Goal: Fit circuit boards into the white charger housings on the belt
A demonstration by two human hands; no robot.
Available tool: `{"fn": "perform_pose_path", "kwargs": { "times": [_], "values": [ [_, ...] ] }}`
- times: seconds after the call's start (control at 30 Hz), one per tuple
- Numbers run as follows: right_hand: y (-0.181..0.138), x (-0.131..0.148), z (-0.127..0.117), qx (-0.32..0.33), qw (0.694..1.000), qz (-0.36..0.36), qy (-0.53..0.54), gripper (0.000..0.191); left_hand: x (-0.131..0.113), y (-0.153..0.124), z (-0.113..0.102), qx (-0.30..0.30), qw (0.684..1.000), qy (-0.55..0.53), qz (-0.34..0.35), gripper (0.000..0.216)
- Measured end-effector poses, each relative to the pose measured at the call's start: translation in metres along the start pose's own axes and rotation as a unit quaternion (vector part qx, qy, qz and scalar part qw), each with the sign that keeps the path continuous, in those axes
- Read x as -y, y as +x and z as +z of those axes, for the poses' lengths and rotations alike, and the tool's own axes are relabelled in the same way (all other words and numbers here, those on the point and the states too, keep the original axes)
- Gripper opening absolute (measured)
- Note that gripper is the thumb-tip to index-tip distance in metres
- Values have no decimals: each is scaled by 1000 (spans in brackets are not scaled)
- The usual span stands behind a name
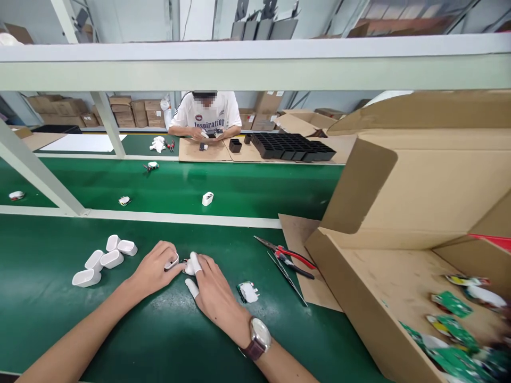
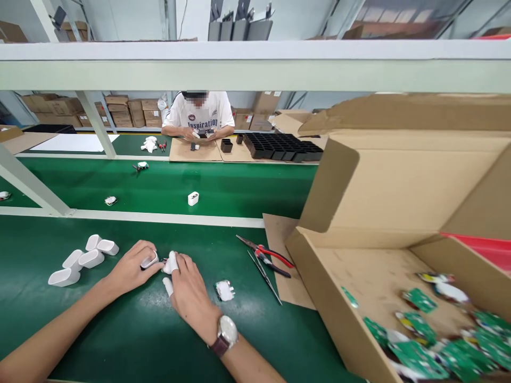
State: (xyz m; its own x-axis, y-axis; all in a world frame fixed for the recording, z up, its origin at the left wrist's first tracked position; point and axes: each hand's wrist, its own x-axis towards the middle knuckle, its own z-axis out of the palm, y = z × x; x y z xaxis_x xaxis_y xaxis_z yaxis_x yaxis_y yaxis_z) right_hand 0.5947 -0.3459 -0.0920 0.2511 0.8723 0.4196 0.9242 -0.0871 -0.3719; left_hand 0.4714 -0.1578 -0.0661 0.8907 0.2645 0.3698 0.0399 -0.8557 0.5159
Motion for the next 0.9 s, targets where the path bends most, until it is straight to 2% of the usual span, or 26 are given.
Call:
{"fn": "perform_pose_path", "kwargs": {
  "times": [0.07, 0.17, 0.23, 0.37, 0.47, 0.53, 0.6, 0.73, 0.9],
  "values": [
    [4, -1, -11, -4, 999, 1, 33, 58, 1, -7, -11, 11, 999, -39, -35, 33],
    [9, -2, -21, 9, 1000, -10, 10, 43, 6, -14, -29, 60, 991, -100, -71, 73],
    [10, -4, -24, 33, 999, -17, 1, 40, 9, -15, -33, 107, 983, -126, -77, 83],
    [11, -14, -25, 63, 997, -26, 24, 44, 11, -15, -27, 154, 975, -142, -77, 72],
    [12, -19, -26, 26, 999, -14, 37, 40, 10, -15, -18, 160, 971, -154, -93, 65],
    [13, -18, -29, -21, 997, -4, 69, 41, 8, -16, -12, 151, 971, -161, -90, 60],
    [12, -15, -31, -40, 993, -9, 115, 46, 7, -18, -7, 126, 976, -161, -70, 54],
    [8, -9, -31, -41, 990, -44, 131, 55, 4, -22, 0, 86, 988, -130, -20, 48],
    [1, -12, -24, -25, 991, -84, 105, 58, 2, -24, 3, 81, 992, -96, 10, 49]
  ]
}}
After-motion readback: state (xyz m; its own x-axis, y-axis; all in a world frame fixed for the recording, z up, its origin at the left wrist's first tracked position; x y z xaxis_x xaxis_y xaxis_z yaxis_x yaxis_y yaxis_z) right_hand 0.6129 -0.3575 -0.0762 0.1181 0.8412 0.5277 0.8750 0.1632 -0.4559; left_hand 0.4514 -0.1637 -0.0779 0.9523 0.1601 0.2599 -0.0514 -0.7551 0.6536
